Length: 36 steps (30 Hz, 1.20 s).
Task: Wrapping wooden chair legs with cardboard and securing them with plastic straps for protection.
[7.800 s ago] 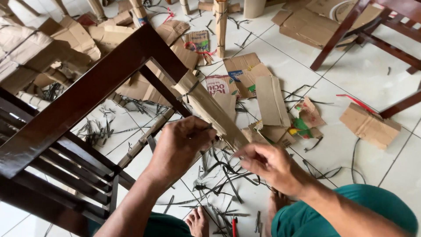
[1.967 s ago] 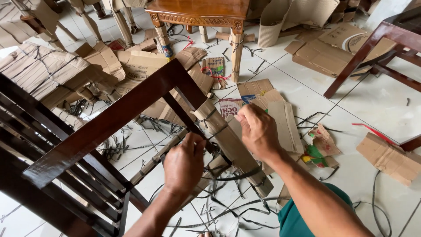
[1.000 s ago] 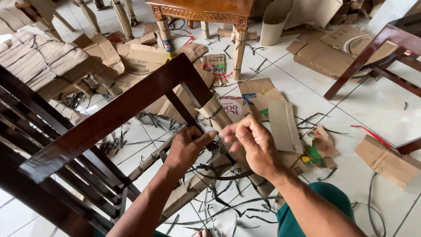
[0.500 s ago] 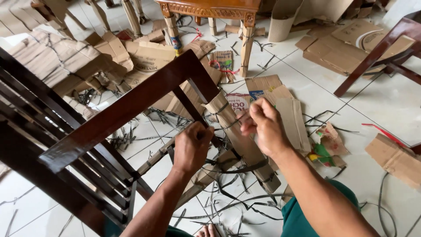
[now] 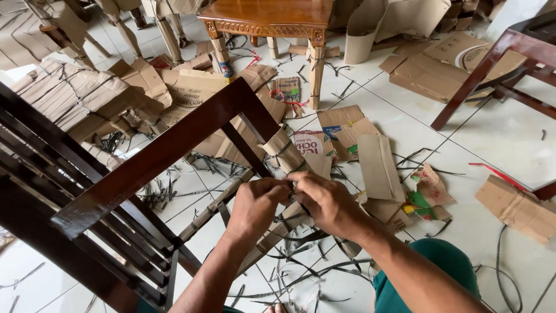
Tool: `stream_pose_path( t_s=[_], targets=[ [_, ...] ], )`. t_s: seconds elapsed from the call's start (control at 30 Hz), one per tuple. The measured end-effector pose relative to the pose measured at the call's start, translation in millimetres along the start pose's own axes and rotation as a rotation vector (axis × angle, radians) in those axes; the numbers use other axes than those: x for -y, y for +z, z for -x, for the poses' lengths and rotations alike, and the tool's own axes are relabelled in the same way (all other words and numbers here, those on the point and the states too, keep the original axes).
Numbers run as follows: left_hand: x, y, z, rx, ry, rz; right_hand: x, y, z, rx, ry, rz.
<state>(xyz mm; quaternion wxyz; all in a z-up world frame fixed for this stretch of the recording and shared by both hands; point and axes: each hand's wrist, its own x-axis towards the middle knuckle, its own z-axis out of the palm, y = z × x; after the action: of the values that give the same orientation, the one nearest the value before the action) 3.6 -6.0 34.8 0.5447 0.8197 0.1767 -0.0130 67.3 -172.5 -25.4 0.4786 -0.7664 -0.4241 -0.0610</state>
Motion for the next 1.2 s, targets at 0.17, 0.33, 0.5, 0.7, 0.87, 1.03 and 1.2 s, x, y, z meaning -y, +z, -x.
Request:
stream_pose_path(
  t_s=[0.17, 0.33, 0.5, 0.7, 0.87, 1.03, 1.2],
  targets=[
    [21, 8, -17, 0.013, -0.007, 0.042, 7, 5, -1, 0.011, -0.169, 0.298],
    [11, 1, -12, -0.08, -0.005, -0.185, 7, -2, 4, 0.093, -0.035, 0.126],
    [1, -2, -3, -0.147, -0.019, -0.253, 20, -4, 2, 0.101, 0.043, 0.127],
    [2, 6, -3, -0.24, 0.066, -0.236, 33, -9, -4, 0.063, 0.141, 0.024],
    [1, 8, -4, -0.256, 0.098, -0.21, 33, -9, -4, -0.023, 0.176, -0.073],
    [-3, 3, 2, -0.237, 0.107, -0.138, 21, -5, 0, -0.099, 0.191, -0.114],
    [-7, 2, 5, -0.221, 0.176, 0.011, 31, -6, -6, -0.166, 0.156, -0.085]
  ],
)
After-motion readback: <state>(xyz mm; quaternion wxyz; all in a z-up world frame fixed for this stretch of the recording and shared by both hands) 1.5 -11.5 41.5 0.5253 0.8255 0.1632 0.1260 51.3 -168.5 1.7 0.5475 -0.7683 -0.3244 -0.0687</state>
